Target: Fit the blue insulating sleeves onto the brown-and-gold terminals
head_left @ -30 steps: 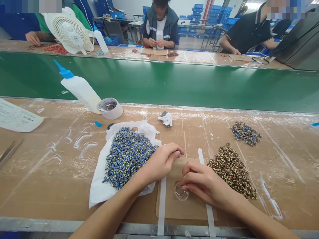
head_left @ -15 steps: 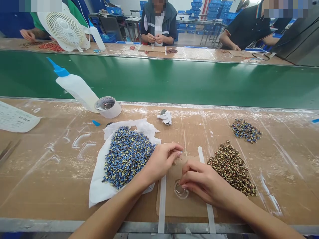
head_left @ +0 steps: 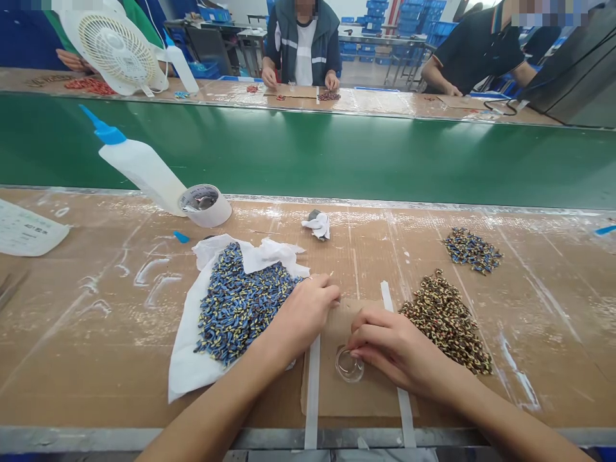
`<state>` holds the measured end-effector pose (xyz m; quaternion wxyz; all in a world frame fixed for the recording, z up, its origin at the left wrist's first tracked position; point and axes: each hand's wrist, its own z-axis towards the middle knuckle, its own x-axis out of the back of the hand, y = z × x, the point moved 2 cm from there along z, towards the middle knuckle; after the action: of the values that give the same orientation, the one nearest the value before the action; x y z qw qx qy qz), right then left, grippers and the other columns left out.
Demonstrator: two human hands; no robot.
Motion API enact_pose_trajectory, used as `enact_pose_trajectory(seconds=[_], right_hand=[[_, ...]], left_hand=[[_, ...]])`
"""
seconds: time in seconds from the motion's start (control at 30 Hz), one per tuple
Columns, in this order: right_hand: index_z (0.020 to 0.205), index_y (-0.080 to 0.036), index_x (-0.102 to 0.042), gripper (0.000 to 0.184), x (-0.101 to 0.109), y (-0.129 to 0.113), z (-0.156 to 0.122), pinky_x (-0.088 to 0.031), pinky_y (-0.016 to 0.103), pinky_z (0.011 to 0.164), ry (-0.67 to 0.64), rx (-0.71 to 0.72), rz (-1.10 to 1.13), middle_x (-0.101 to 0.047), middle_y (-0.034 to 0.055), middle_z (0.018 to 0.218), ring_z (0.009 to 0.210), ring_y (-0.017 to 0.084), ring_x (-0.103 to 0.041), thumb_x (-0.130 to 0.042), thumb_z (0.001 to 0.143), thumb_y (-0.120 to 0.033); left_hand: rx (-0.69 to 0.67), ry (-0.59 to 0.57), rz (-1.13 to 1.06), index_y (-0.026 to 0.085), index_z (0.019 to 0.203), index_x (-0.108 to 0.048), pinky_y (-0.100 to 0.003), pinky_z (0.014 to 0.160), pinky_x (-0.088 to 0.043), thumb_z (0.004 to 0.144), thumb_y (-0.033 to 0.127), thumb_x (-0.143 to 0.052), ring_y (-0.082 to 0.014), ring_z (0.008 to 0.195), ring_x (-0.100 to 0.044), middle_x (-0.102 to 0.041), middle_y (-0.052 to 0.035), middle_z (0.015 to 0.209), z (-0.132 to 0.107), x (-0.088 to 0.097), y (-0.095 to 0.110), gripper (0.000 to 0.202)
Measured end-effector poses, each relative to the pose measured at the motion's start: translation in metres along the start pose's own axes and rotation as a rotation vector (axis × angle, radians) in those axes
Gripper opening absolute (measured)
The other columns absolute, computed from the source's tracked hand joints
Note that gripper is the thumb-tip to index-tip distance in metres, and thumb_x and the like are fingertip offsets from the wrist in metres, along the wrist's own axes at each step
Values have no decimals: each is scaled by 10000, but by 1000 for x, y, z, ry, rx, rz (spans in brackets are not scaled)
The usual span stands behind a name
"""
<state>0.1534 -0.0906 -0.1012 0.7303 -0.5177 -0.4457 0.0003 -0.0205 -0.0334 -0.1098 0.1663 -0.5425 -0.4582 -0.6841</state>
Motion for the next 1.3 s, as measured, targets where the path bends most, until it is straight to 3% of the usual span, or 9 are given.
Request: enact_pose_trajectory(seconds=[0.1,0.23,0.33,0.43,0.63,0.97,1.17,1.3], right_hand=[[916,-178,-638,131,0,-1,0,-438,268,728,-11,10,13,-589,35,891,824,142,-541,-513,945,-206],[926,-188,-637,115,3,-2,1,-451,263,737,1,6,30,-592,33,920,840,135,-555,-524,939,-199],[925,-200,-640,95,5,-2,0,-463,272,805,55,-4,38,-595,52,1072,945,143,-573,-545,925,-189],[951,-218,-654,107,4,-2,-3,-455,308,908,97,-17,24,-555,75,1269,1102,172,-559,-553,922,-199],[953,-222,-669,124,-1,-1,-6,-477,312,914,117,-35,33,-512,101,1371,1077,163,-599,-549,924,-213],[920,-221,-674,136,-1,-3,-2,-504,337,896,133,-8,70,-670,74,1078,1081,182,-604,-538,926,-207],[914,-212,-662,112,-2,2,-2,-495,344,914,115,-13,43,-603,107,1261,1124,187,-592,-550,922,-213],[903,-206,-651,106,1,1,-4,-490,363,923,92,-38,7,-562,120,1311,1152,203,-573,-547,921,-206]], left_hand=[[-11,22,21,153,756,-597,-292,683,-376,913,156,-486,-184,778,-527,-546,-42,830,-1,0,-2,192],[15,66,-218,157,852,-550,-273,708,-383,924,119,-430,-161,787,-530,-574,-23,837,0,4,-2,145],[48,37,-438,160,856,-523,-245,659,-377,949,153,-394,-129,700,-512,-562,11,751,1,8,-1,159],[56,7,-513,157,834,-527,-236,644,-369,966,207,-385,-119,677,-498,-549,18,729,3,8,0,201],[32,-31,-460,155,856,-599,-233,628,-363,955,206,-418,-118,657,-507,-583,15,707,3,6,0,213],[-152,-96,-195,155,975,-686,-284,732,-443,905,158,-528,-186,843,-656,-727,-63,898,3,3,-6,173],[-193,-50,-55,143,983,-685,-300,696,-452,908,134,-508,-201,815,-656,-722,-80,896,1,-1,-5,193],[-171,-2,-159,153,999,-694,-311,750,-460,907,142,-514,-201,864,-660,-731,-82,943,3,1,-6,203]])
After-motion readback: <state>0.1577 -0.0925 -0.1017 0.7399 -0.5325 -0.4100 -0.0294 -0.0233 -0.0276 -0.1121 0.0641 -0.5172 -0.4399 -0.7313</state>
